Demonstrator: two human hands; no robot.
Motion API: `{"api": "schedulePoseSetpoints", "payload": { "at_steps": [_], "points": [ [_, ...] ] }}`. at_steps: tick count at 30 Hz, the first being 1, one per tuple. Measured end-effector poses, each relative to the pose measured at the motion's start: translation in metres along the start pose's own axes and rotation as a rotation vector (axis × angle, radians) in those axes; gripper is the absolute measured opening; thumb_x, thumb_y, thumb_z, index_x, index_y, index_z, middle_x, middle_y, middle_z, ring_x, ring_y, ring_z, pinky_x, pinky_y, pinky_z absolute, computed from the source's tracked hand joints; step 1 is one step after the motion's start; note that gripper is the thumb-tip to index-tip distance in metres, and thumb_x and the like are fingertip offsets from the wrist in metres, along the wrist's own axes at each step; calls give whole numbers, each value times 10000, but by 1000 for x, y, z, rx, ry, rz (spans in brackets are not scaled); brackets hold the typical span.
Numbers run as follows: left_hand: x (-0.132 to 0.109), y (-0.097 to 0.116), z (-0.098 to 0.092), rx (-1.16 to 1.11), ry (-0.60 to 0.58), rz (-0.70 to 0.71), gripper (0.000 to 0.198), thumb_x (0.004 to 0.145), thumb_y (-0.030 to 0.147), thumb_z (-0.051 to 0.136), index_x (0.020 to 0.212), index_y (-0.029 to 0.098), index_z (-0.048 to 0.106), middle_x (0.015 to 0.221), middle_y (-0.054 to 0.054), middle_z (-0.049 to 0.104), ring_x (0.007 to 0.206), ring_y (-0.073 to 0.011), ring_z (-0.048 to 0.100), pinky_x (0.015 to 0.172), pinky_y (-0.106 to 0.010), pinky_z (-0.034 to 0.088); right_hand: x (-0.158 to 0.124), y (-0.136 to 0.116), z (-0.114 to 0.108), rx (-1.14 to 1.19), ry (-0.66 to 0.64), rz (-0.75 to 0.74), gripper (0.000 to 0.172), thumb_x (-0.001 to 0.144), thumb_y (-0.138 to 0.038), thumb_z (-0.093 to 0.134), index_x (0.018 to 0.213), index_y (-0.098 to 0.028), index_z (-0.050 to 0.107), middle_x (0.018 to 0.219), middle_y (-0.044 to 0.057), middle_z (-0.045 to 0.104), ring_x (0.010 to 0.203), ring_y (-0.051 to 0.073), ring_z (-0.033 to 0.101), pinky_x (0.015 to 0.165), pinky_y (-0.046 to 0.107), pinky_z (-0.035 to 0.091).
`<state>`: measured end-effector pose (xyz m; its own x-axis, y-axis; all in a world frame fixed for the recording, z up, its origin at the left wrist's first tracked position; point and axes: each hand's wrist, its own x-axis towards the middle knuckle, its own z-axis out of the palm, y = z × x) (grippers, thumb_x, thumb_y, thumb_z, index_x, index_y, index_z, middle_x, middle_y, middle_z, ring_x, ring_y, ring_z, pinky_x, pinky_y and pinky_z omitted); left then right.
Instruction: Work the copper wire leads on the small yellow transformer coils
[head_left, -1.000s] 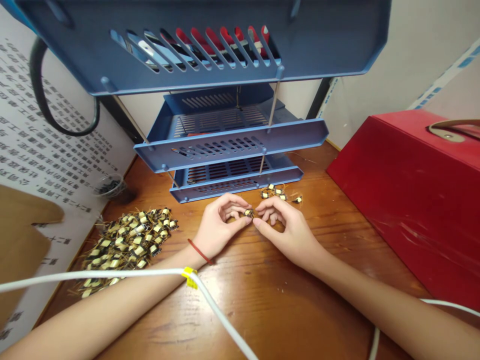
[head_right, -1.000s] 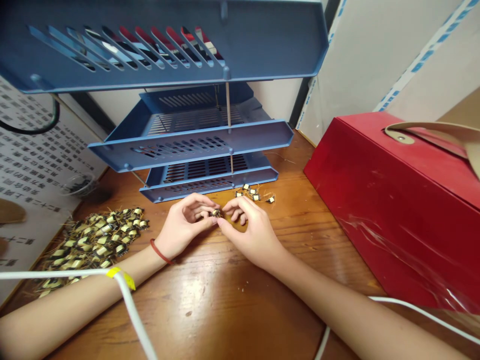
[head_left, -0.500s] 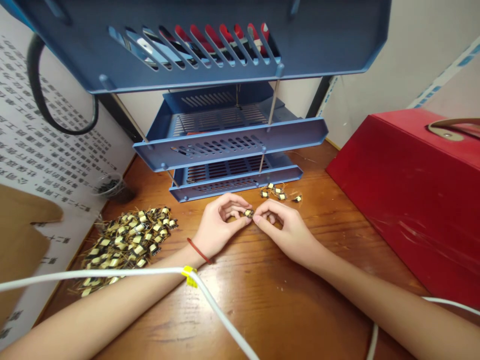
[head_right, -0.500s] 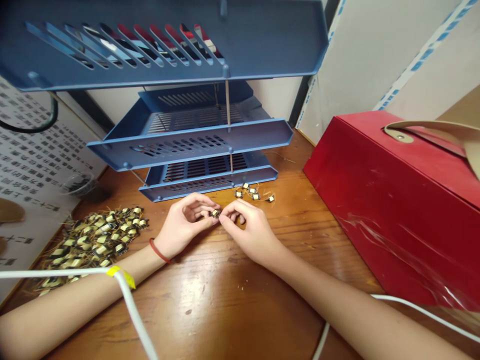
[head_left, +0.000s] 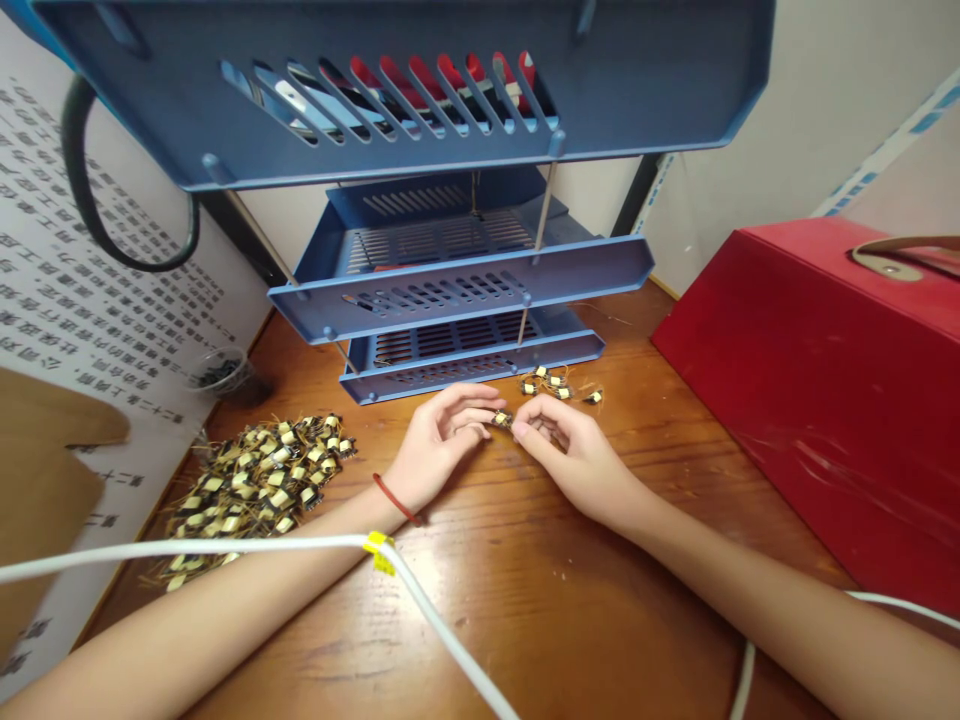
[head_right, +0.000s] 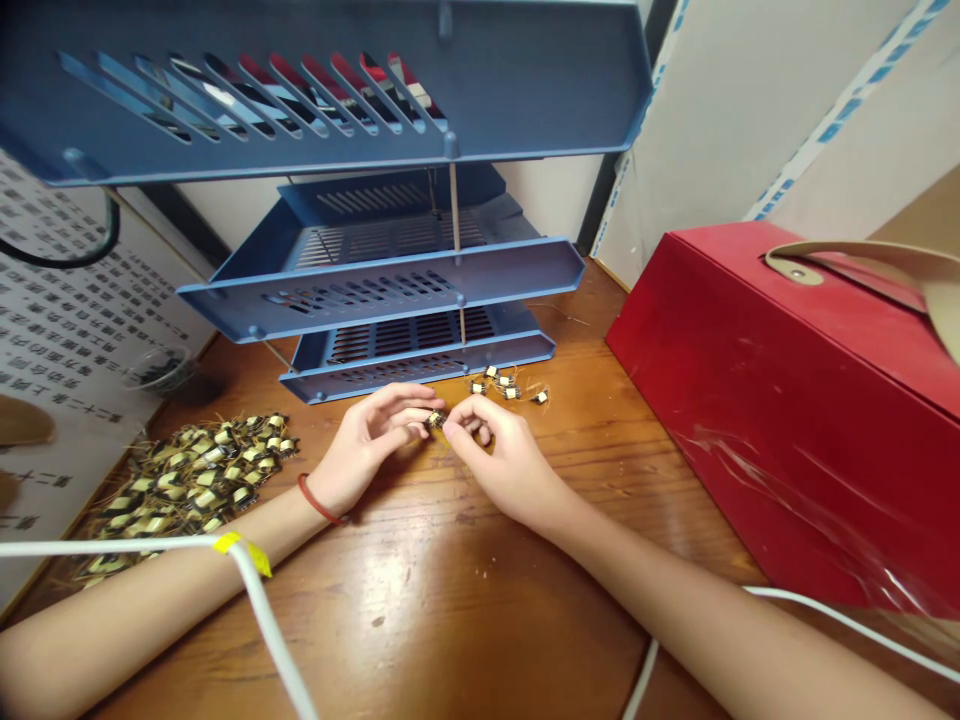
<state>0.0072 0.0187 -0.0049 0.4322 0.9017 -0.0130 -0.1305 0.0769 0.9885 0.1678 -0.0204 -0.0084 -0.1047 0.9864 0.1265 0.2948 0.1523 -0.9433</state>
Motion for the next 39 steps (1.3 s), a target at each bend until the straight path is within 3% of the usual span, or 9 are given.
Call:
{"api": "schedulePoseSetpoints", "payload": {
  "at_steps": [9, 19, 26, 32, 39],
  "points": [
    [-5, 0, 4, 44, -124, 25, 337, 720, 204, 657, 1041, 135, 583, 935, -74, 665, 849, -154, 623, 802, -272, 479, 1, 1, -2, 121, 8, -3, 116, 813, -272, 507, 730, -191, 509, 681, -16, 508, 619, 116, 462, 587, 247, 373],
    [-4, 2, 3, 65, -80, -66, 288, 660, 224, 716, 925, 124, 667, 864, -66, 711, 793, -154, 648, 794, -280, 502, -1, 0, -5, 110, -30, -27, 152, 832, -291, 501, 719, -189, 504, 686, -11, 501, 645, 124, 473, 618, 254, 390],
    [-3, 5, 3, 129, -56, -70, 232, 698, 301, 680, 830, 112, 698, 796, -77, 717, 724, -162, 648, 744, -277, 508, -2, -4, -6, 160, -29, -98, 214, 887, -302, 415, 741, -189, 522, 724, 4, 548, 717, 132, 524, 693, 262, 419],
    [-4, 7, 4, 192, -52, -29, 220, 723, 336, 652, 725, 121, 700, 691, -56, 698, 662, -150, 621, 692, -257, 497, -3, -1, -2, 139, 16, -58, 74, 813, -247, 536, 768, -196, 506, 704, -11, 542, 625, 116, 502, 577, 247, 395],
    [-5, 6, 2, 228, -110, -13, 213, 764, 316, 609, 719, 128, 697, 694, -47, 695, 676, -143, 619, 683, -235, 482, -4, 0, 0, 134, 52, -53, 128, 805, -289, 574, 761, -200, 495, 698, -3, 575, 615, 122, 538, 575, 262, 408]
  ]
}}
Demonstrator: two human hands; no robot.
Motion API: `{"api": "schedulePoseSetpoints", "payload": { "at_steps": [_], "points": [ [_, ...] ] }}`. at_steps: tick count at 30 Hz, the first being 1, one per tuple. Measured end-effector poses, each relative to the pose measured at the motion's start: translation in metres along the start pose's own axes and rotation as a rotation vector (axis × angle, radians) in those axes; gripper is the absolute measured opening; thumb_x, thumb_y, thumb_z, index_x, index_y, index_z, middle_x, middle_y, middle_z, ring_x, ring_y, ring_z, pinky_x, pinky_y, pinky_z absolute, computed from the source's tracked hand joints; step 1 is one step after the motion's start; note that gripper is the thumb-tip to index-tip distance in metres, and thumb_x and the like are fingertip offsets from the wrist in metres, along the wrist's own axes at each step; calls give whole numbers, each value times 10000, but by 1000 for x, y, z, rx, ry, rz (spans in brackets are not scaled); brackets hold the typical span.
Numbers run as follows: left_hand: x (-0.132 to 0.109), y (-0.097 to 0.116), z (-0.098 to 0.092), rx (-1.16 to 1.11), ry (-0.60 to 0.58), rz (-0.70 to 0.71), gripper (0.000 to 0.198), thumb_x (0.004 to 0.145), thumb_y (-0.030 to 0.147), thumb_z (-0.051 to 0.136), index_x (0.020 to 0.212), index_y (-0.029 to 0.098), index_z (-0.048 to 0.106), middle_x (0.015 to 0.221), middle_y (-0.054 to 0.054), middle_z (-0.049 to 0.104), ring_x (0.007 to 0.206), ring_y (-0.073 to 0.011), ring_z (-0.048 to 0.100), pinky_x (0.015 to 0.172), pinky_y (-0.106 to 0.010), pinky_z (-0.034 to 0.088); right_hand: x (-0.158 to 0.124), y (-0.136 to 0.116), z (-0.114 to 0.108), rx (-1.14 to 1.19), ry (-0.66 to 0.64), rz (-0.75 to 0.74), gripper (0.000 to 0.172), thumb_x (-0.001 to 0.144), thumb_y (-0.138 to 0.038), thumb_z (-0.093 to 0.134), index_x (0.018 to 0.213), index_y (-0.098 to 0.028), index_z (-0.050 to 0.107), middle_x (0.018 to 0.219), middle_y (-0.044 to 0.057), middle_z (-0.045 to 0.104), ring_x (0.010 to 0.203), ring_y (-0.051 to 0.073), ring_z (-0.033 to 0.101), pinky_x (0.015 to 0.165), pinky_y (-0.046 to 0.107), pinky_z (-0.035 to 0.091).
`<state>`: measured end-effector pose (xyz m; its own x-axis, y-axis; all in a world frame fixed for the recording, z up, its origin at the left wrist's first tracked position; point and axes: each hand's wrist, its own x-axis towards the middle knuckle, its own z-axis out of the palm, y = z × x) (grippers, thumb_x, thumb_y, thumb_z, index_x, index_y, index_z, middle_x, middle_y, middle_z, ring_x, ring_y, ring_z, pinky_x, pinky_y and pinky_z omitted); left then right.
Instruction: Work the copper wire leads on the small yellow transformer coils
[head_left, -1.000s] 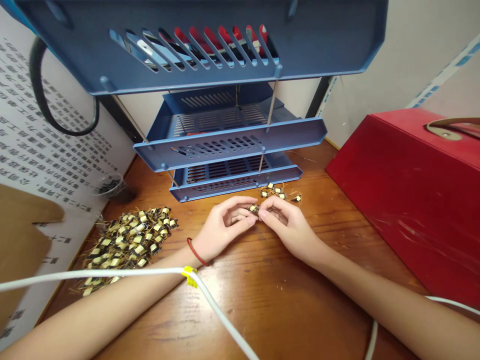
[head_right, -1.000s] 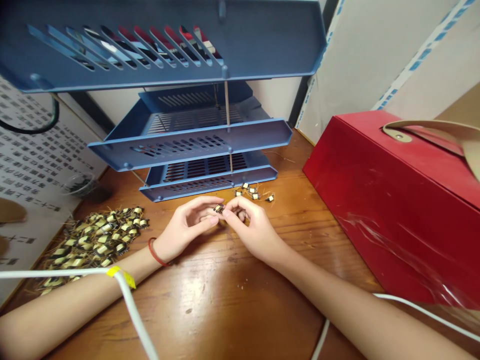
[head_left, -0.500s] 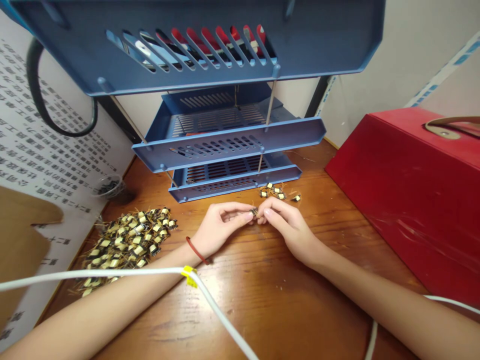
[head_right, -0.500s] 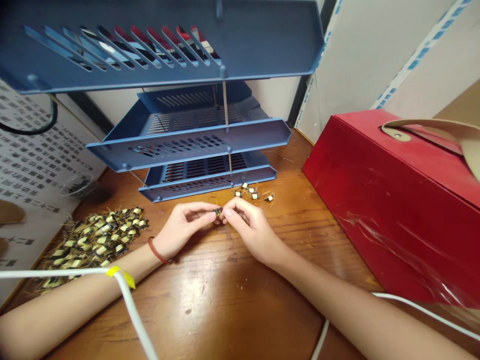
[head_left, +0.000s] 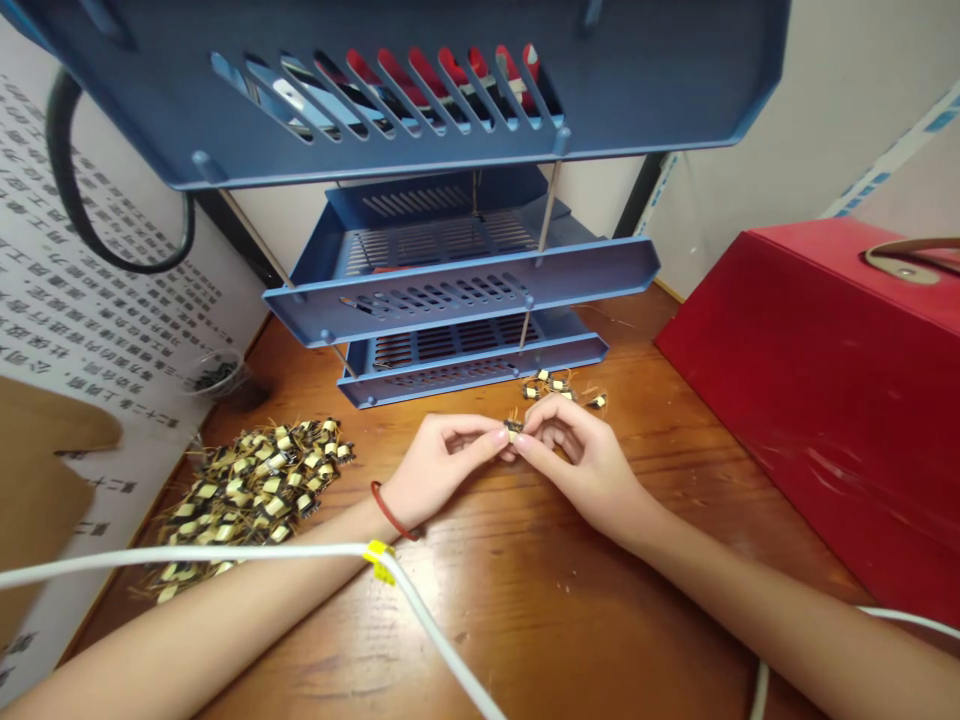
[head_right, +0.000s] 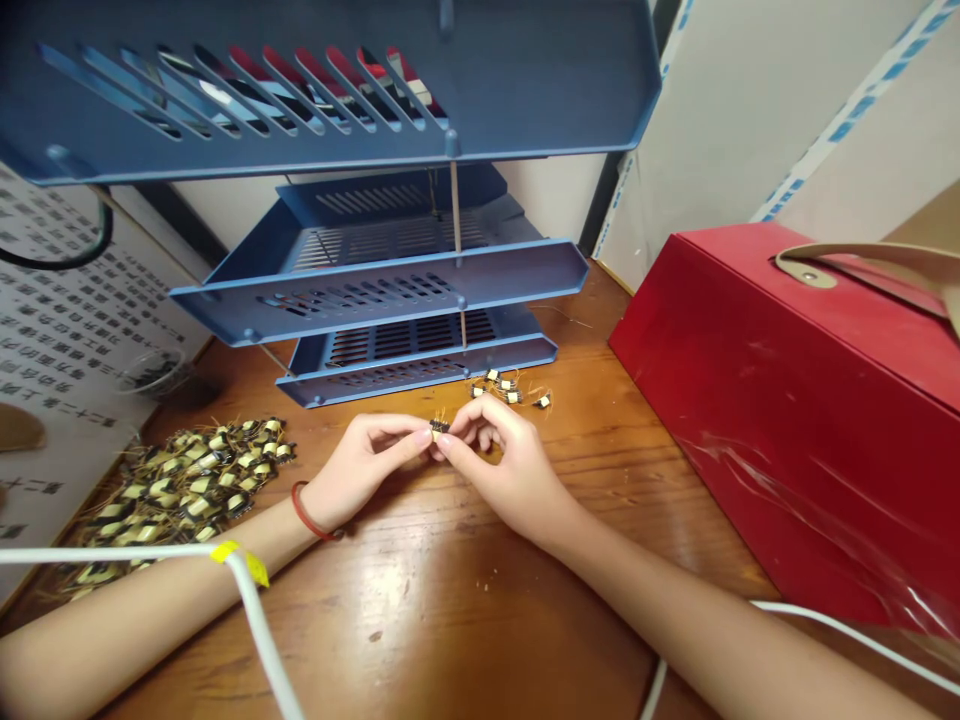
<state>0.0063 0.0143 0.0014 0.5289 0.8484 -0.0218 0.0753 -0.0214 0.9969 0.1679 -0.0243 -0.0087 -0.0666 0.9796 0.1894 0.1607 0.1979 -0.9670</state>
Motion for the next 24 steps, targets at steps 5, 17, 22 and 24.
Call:
{"api": "schedulePoseSetpoints", "payload": {
  "at_steps": [5, 17, 22, 24],
  "points": [
    [0, 1, 0, 11, -13, -2, 224, 766, 325, 605, 705, 127, 690, 701, -55, 695, 680, -152, 621, 678, -244, 484, 0, -1, 0, -34, -2, -11, 127, 813, -293, 568, 761, -201, 497, 703, 5, 586, 612, 123, 531, 563, 262, 399],
    [-1, 0, 1, -15, -2, -18, 191, 751, 305, 627, 734, 126, 691, 731, -52, 704, 676, -144, 626, 649, -228, 485, -1, 1, -1, -60, 2, -25, 104, 809, -269, 572, 769, -204, 501, 706, -5, 554, 604, 114, 504, 552, 253, 387],
    [0, 0, 0, -13, 1, -16, 185, 750, 297, 626, 724, 124, 686, 722, -53, 701, 662, -141, 622, 643, -230, 486, 0, 1, -1, -69, 7, -20, 119, 803, -284, 581, 762, -204, 504, 705, -2, 543, 607, 119, 499, 556, 257, 393],
    [0, 0, 0, -8, -1, -14, 192, 752, 302, 623, 722, 123, 686, 723, -55, 702, 664, -143, 623, 643, -232, 488, 0, 1, -1, -67, 8, -19, 123, 803, -289, 582, 763, -203, 504, 710, 0, 550, 615, 122, 508, 561, 258, 399]
  ]
}}
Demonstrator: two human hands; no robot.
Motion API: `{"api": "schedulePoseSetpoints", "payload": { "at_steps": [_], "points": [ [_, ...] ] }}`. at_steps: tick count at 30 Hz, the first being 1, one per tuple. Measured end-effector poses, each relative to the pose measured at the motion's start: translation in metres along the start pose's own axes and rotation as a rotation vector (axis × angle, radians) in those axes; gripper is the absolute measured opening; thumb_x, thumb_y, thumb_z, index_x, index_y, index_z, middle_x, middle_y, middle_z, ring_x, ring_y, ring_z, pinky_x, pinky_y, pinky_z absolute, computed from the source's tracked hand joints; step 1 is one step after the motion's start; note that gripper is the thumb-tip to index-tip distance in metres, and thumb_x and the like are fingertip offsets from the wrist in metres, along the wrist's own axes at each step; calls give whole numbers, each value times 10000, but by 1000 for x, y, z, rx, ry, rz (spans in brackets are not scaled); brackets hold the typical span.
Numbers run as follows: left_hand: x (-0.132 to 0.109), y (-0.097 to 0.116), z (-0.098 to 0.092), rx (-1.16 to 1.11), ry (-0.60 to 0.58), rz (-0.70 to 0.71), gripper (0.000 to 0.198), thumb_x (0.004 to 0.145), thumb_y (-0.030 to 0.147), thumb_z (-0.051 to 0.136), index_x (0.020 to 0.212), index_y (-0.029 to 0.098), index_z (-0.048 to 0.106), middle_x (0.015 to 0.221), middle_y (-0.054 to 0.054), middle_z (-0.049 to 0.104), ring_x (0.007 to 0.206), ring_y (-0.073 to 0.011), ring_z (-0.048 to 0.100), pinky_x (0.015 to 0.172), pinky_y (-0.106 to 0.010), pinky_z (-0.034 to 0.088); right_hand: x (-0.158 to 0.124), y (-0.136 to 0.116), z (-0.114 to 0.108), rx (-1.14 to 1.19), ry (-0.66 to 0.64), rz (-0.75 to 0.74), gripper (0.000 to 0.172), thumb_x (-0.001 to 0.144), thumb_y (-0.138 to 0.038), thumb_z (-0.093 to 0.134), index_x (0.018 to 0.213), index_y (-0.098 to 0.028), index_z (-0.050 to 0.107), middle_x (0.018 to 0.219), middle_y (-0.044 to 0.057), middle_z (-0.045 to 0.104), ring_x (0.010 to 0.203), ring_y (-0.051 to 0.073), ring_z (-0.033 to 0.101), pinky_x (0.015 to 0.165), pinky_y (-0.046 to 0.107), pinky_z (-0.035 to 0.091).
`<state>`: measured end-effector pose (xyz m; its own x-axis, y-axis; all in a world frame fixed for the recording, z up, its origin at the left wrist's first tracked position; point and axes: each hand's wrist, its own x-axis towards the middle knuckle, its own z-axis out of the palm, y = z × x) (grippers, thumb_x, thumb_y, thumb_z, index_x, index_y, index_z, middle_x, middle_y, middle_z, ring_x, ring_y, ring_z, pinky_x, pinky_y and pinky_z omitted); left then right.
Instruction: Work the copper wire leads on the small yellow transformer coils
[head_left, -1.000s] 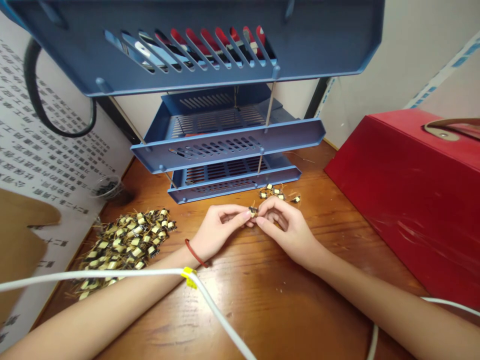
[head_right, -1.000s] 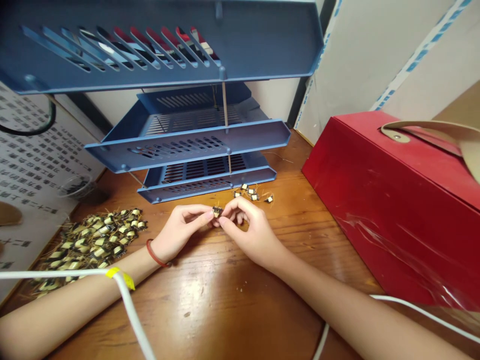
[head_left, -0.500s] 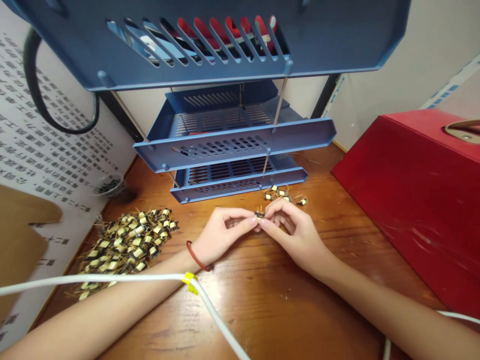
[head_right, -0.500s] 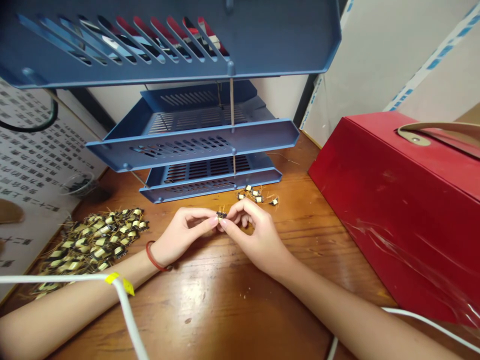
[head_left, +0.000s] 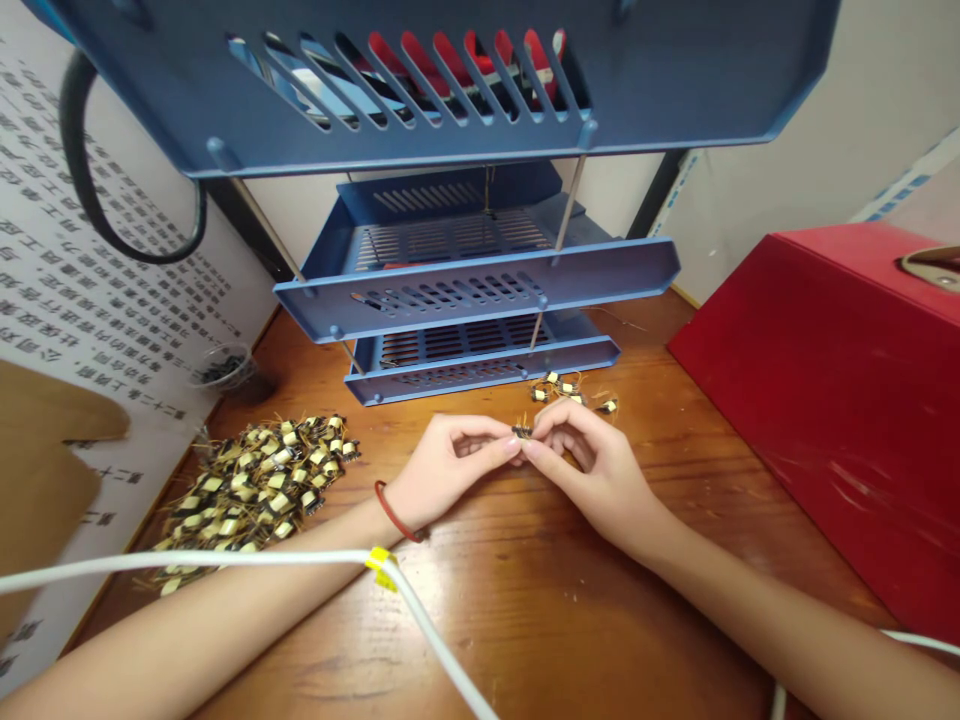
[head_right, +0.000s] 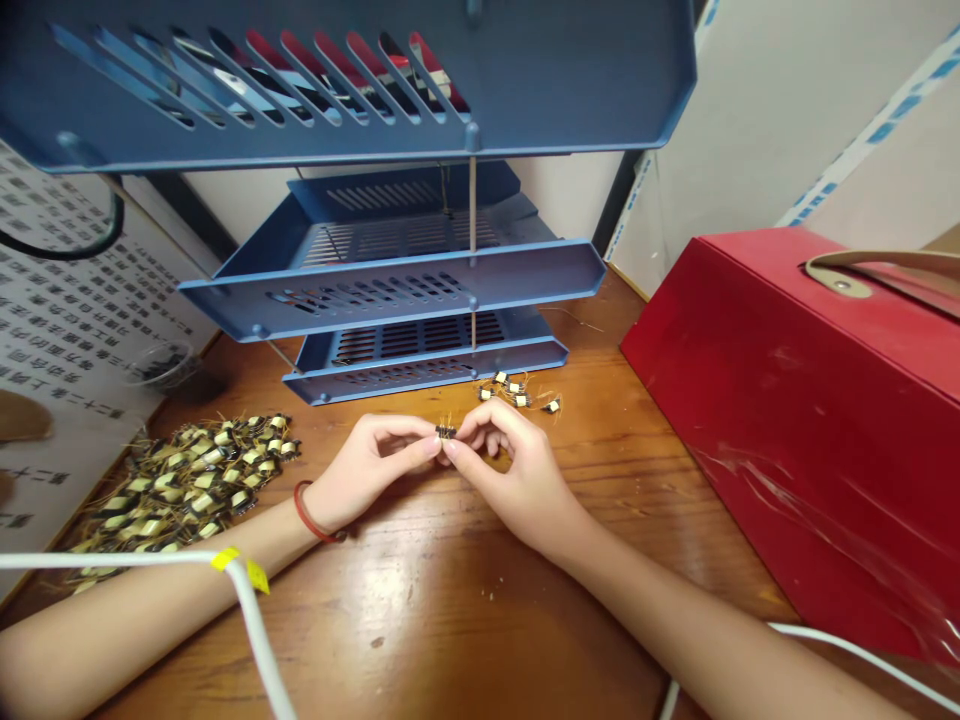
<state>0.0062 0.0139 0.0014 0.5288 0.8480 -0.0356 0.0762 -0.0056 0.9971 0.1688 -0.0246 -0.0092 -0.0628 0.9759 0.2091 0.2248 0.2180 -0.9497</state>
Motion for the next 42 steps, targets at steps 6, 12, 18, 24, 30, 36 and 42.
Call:
{"api": "schedulePoseSetpoints", "payload": {
  "at_steps": [6, 12, 18, 24, 30, 36, 42],
  "points": [
    [0, -1, 0, 4, -10, 4, 198, 758, 308, 619, 729, 125, 688, 732, -57, 705, 673, -146, 626, 655, -241, 496, -1, 2, 0, 14, -8, 8, 127, 808, -303, 575, 772, -206, 501, 716, 4, 550, 627, 129, 517, 572, 261, 405],
    [0, -2, 2, -69, 80, -26, 167, 689, 247, 687, 806, 128, 691, 816, -60, 716, 728, -152, 644, 710, -252, 509, 0, 2, 0, 5, 8, 0, 104, 803, -281, 575, 770, -204, 512, 720, -6, 505, 616, 117, 472, 563, 251, 387],
    [1, -1, 2, -139, 131, -45, 257, 630, 214, 738, 864, 122, 687, 830, -63, 714, 762, -149, 647, 763, -264, 509, 3, -4, -3, 7, -4, 41, 184, 858, -318, 471, 735, -195, 530, 711, 2, 519, 669, 134, 492, 605, 251, 403],
    [1, -4, 1, -170, 137, -68, 291, 604, 206, 755, 872, 115, 686, 816, -62, 708, 741, -141, 639, 771, -274, 505, 3, 0, -2, 13, -17, 84, 156, 811, -338, 540, 747, -195, 547, 692, -6, 530, 635, 129, 489, 583, 251, 396],
    [3, -4, 0, -167, 140, -64, 291, 606, 214, 752, 873, 118, 684, 813, -51, 711, 744, -129, 639, 762, -248, 510, 3, 2, 0, -11, -24, 103, 140, 775, -308, 570, 719, -181, 560, 650, -9, 525, 603, 122, 472, 572, 251, 390],
    [2, -2, 0, -166, 129, -89, 287, 604, 193, 751, 873, 117, 685, 830, -56, 722, 764, -136, 659, 788, -245, 513, 4, 1, -1, -9, -43, 110, 143, 782, -299, 551, 719, -174, 581, 655, 1, 535, 615, 127, 475, 590, 261, 391],
    [3, -2, -1, -159, 136, -113, 290, 601, 199, 754, 873, 118, 694, 822, -60, 728, 758, -145, 670, 780, -251, 523, 6, 0, -3, 45, -87, 142, 160, 776, -320, 553, 720, -173, 585, 666, 6, 551, 623, 133, 492, 595, 265, 398]
  ]
}}
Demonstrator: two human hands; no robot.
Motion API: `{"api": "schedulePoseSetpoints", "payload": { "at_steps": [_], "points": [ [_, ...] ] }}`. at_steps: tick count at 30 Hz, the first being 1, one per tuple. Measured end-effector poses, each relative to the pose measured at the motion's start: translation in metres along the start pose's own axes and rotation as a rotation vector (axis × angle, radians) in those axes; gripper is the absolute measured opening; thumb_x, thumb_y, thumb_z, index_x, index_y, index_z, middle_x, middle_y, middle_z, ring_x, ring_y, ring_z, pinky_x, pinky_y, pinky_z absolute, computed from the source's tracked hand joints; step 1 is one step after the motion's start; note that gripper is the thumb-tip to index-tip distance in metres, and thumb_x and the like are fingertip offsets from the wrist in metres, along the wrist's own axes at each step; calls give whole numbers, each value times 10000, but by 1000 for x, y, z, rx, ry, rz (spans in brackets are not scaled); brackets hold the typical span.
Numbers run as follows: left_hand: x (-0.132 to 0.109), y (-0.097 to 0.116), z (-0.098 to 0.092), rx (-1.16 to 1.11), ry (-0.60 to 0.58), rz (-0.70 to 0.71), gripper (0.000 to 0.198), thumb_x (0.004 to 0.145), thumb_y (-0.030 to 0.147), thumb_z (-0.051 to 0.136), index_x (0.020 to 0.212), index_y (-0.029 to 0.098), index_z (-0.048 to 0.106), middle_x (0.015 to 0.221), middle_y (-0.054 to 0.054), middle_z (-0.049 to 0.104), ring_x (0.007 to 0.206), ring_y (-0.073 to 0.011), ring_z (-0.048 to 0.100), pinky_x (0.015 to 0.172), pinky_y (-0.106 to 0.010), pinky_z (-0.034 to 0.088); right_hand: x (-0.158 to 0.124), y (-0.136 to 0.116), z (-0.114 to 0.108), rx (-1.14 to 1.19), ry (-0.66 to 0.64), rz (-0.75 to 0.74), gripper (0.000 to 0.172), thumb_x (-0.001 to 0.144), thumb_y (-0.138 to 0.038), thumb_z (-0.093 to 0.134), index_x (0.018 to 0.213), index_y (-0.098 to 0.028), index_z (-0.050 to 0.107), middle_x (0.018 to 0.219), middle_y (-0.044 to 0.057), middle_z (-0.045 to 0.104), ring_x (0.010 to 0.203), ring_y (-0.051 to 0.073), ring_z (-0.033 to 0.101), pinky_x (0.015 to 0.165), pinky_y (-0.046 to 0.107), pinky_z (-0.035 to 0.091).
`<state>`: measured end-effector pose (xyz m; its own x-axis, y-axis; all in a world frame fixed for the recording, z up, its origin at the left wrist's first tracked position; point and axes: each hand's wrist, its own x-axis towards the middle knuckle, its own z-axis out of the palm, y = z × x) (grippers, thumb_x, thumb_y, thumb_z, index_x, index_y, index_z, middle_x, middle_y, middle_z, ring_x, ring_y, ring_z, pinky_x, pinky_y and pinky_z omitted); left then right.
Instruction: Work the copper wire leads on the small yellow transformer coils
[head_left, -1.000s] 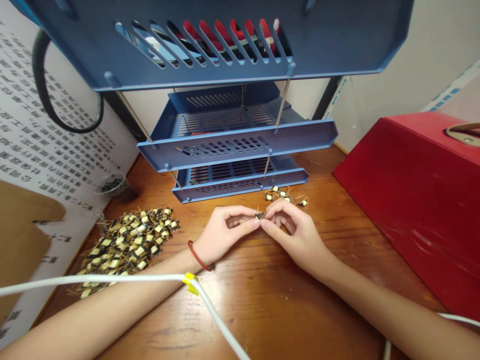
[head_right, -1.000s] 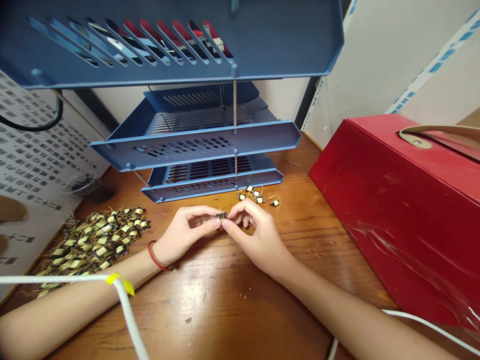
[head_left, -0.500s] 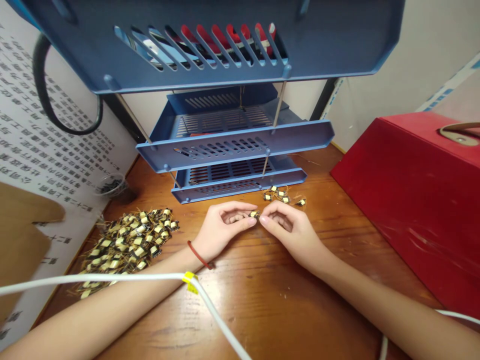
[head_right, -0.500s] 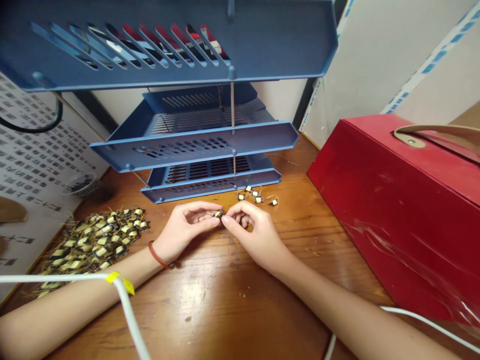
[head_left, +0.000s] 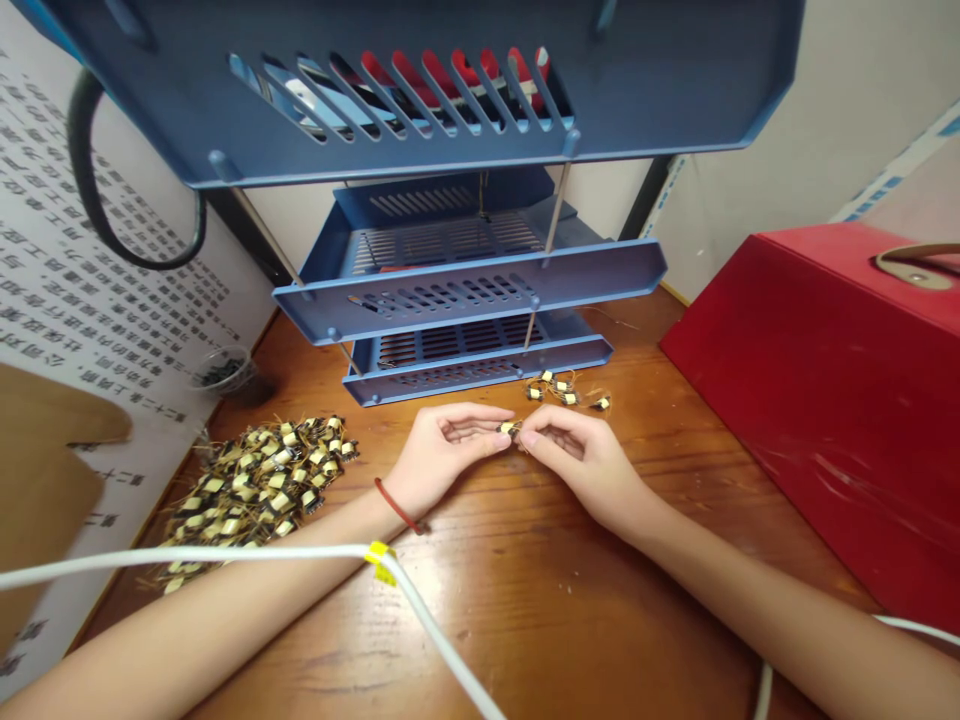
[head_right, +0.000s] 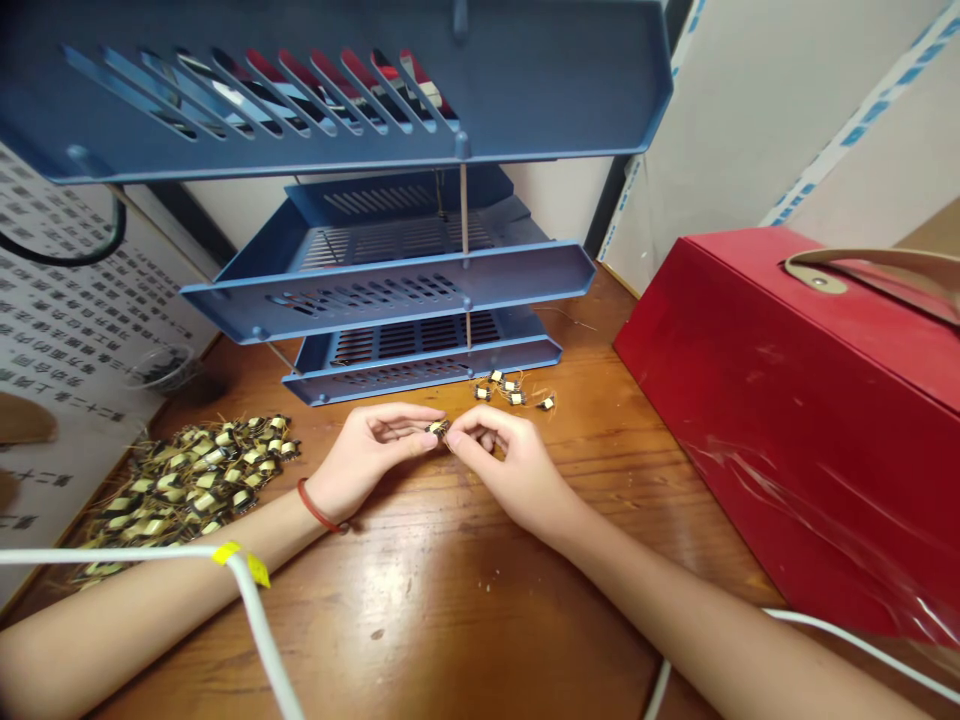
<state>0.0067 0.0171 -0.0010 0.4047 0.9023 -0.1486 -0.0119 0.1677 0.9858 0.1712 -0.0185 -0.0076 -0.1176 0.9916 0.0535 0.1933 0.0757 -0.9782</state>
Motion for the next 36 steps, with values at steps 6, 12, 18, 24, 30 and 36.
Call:
{"api": "schedulePoseSetpoints", "payload": {
  "at_steps": [6, 12, 18, 24, 30, 36],
  "points": [
    [1, 0, -1, -1, -5, 3, 289, 600, 204, 756, 873, 127, 699, 823, -56, 731, 758, -146, 675, 772, -245, 528, 1, -2, -2, 55, -25, -15, 188, 789, -325, 525, 681, -177, 565, 663, 6, 559, 654, 136, 509, 631, 265, 415],
    [1, 1, -1, 7, 7, -1, 286, 595, 195, 755, 867, 123, 699, 818, -58, 731, 757, -149, 675, 777, -249, 528, 0, -1, -1, 13, -29, -9, 147, 770, -309, 562, 718, -172, 575, 660, 1, 547, 615, 121, 475, 579, 253, 381],
    [0, 2, 0, 0, 1, 3, 276, 593, 180, 753, 858, 122, 699, 820, -55, 732, 756, -143, 677, 771, -236, 529, 0, -2, 0, -17, -8, -13, 127, 756, -282, 562, 693, -172, 567, 621, -11, 522, 580, 113, 451, 555, 248, 361],
    [1, 1, 0, 7, -6, 7, 288, 593, 187, 753, 868, 122, 698, 829, -61, 732, 766, -156, 681, 775, -250, 532, 1, 0, -1, 28, -25, -2, 133, 766, -291, 559, 706, -173, 575, 657, -4, 545, 618, 123, 478, 588, 254, 378],
    [0, 0, -1, 7, -18, 11, 303, 589, 195, 755, 876, 120, 696, 831, -65, 732, 767, -163, 682, 779, -263, 532, 1, -1, -2, 53, -34, -4, 166, 771, -320, 551, 692, -175, 565, 658, -1, 547, 636, 132, 498, 612, 265, 396],
    [0, 1, -1, 24, -13, 8, 298, 598, 213, 749, 877, 123, 697, 839, -75, 730, 781, -182, 681, 796, -296, 529, 1, -1, -2, 71, -40, -7, 188, 784, -333, 546, 677, -179, 552, 660, 0, 547, 644, 133, 498, 627, 269, 409]
  ]
}}
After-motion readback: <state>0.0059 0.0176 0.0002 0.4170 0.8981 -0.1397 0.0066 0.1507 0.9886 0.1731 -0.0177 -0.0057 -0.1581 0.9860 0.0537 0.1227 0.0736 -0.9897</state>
